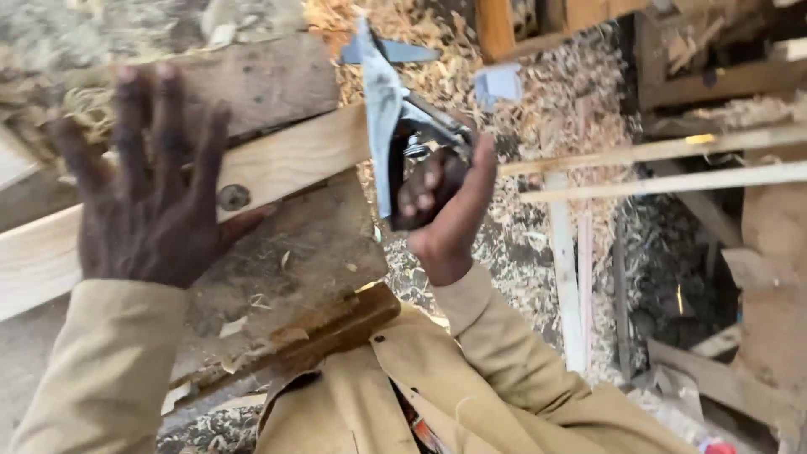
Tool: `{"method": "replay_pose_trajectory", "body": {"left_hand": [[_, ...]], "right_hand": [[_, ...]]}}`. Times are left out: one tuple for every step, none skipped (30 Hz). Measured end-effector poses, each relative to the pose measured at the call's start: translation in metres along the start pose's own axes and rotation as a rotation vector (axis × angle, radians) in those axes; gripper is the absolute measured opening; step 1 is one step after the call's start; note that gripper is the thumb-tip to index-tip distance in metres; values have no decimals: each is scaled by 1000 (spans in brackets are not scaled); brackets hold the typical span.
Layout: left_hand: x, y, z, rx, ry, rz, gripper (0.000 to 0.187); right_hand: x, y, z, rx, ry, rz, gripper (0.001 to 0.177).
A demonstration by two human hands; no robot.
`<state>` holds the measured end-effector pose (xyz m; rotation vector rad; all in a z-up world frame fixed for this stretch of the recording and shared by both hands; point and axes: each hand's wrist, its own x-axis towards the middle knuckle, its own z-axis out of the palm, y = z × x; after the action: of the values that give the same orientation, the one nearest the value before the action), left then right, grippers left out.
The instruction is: A person performs various woodworking tasks including measuring with a tape measure and square, marking with a pencil, sawing with a hand saw, and smoothing with a hand plane.
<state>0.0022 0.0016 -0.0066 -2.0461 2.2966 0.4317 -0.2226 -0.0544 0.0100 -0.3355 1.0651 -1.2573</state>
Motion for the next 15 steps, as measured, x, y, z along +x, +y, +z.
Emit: {"method": "replay_pose_trajectory", "body": {"left_hand": [[1,-2,3,21,10,-26,105],[3,-6,7,40,20,-52,107],[8,-6,6,43,23,-54,107],[12,-7,6,42,21,-46,107],[5,-8,5,44,-7,-52,108],[0,-10,6,52,-29,-67,108],[3,-11,7,59,-52,-70,110],[6,-9,8,66,-75,-74,113],[7,-7,7,56,-88,-53,113],[7,-4,4,37,-74,-54,104],[9,-6,0,31,-51,-66,97],[4,-3,-1,35,-53,-56,97],[5,-2,2,35,-8,-49,98],[7,-3,5,35,38,-42,100],[10,-4,6,48,40,-57,100]], "right_hand": [[-6,1,-4,-54,-97,-101,35],[-11,5,-6,-111,-193,-202,39],[-19,6,-17,-108,-197,-203,39],[-28,10,-28,-48,-198,-228,40],[-44,16,-40,17,-193,-226,42],[-32,19,-35,24,-189,-200,42],[-19,19,-32,-16,-192,-205,38],[-6,17,-30,-56,-195,-209,36],[2,14,-28,-63,-170,-214,36],[11,10,-26,-59,-211,-226,38],[24,9,-21,-43,-268,-239,42],[2,8,-22,-38,-259,-244,42],[-13,9,-22,-151,-210,-277,39],[-27,11,-21,-263,-157,-309,37],[-29,14,-28,-251,-172,-302,37]]}}
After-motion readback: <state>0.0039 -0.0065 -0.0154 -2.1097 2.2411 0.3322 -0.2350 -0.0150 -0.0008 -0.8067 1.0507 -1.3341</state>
